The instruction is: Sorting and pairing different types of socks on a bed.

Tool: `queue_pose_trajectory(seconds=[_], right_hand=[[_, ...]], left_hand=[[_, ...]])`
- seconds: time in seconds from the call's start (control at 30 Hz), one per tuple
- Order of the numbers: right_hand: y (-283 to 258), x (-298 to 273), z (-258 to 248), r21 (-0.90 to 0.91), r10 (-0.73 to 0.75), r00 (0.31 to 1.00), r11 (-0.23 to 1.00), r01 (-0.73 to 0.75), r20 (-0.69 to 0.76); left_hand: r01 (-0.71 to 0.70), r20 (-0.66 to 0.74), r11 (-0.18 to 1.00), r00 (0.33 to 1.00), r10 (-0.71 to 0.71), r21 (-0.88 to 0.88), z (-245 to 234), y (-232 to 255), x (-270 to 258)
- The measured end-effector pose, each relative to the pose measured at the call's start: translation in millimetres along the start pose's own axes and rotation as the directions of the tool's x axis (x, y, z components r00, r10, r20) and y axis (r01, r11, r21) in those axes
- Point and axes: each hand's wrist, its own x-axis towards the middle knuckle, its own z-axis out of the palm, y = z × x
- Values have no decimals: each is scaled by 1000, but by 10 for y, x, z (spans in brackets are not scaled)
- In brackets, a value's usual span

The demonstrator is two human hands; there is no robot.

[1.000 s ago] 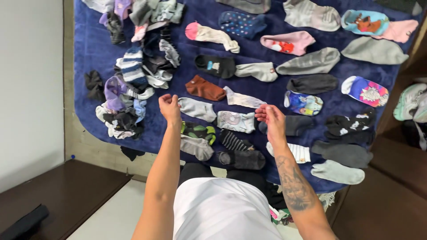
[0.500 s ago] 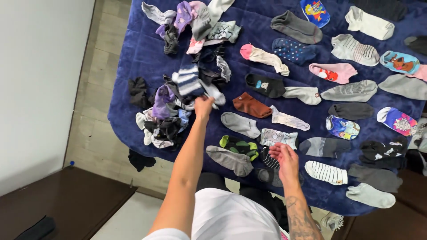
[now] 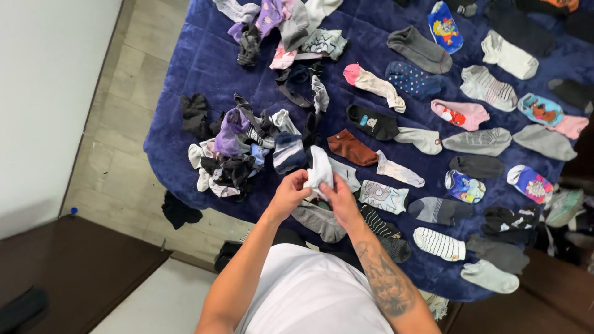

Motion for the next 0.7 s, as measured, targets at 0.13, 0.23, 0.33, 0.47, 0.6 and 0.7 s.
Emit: queue_pose_trajectory(seconds=[0.13,0.23,0.33,0.47,0.6,0.7], right_hand=[[-336,124,9,176,-146,989,973,151,-38],[-849,-21,6,257,-155,983,958,125,101],[-1209,-165,142,102,-267,958,961,257,107],[-1258,-257,39,155,-353,917,932,328,185],[-1167,-371,-97,91,-351,931,935,343,97],[-1076,-428,-198,-46,-342,939,938,343,37]], left_hand=[[-207,-29,978,978,207,-1,38,214,-207],[-304,-27,951,952,303,-52,395,870,-555],[-375,-29,917,924,382,133,598,1188,-837],[-337,-61,805,907,416,488,537,1235,-999],[-265,-23,443,838,545,856,344,1025,-921],[-100,-16,150,778,628,984,311,717,-803]])
